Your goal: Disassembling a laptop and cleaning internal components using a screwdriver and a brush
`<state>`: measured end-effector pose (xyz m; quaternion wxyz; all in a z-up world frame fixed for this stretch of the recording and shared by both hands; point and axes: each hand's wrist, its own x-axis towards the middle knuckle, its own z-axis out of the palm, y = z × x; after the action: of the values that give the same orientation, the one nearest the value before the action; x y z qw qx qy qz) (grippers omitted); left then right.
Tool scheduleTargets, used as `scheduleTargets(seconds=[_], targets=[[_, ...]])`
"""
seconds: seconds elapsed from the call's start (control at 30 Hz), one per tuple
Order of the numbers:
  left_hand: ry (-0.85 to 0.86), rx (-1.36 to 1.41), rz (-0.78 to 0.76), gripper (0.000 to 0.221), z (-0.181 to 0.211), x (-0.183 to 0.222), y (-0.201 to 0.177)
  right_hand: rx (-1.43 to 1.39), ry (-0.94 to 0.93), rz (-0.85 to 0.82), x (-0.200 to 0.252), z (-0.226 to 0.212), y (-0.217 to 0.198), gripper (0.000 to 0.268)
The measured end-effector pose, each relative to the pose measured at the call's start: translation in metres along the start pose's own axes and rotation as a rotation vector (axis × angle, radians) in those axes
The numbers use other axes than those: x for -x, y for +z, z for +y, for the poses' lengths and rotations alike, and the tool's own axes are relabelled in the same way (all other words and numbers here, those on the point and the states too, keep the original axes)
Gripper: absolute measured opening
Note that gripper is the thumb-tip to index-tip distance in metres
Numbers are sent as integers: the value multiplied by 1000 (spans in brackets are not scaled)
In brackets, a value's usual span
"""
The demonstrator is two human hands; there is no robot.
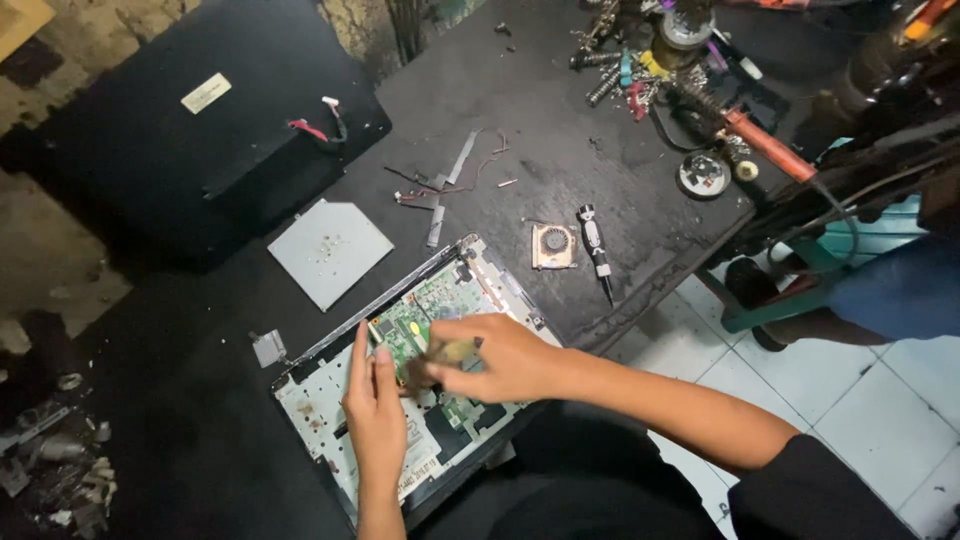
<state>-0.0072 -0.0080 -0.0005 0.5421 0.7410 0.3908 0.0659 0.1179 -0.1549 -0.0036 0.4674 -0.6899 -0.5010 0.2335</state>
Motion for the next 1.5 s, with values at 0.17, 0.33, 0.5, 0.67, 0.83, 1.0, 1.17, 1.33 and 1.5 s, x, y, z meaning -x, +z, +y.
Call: scheduleTargets(seconds=[0.17,0.33,0.5,0.67,0.83,1.0,1.17,1.33,1.5], targets=[[-54,59,-2,66,0,-2,1,120,-37,98,-7,1,-2,10],[-91,96,-28,67,4,-1,-1,355,-150,224,-10,-8,-6,9],[-3,21,-5,65,0,0,-2,364,-44,191,-11,2,2,10],[-48,-12,2,67,0,1,-2,150,-26,99,-11,-13,3,14],[-52,14,-1,66,4,1,-1,272,-95,134,-11,-14,1,8],[-37,-19,13,65,4,2,-1,403,-104,215,-13,-9,1,13],[-63,-33,7,68,4,1,-1,143,-52,111,-12,-13,4,11],[-98,-54,1,68,1,-1,0,175,-81,137,-12,-17,2,16],[-79,-32,16,64,3,0,2,283,-140,196,-13,-1,6,8]])
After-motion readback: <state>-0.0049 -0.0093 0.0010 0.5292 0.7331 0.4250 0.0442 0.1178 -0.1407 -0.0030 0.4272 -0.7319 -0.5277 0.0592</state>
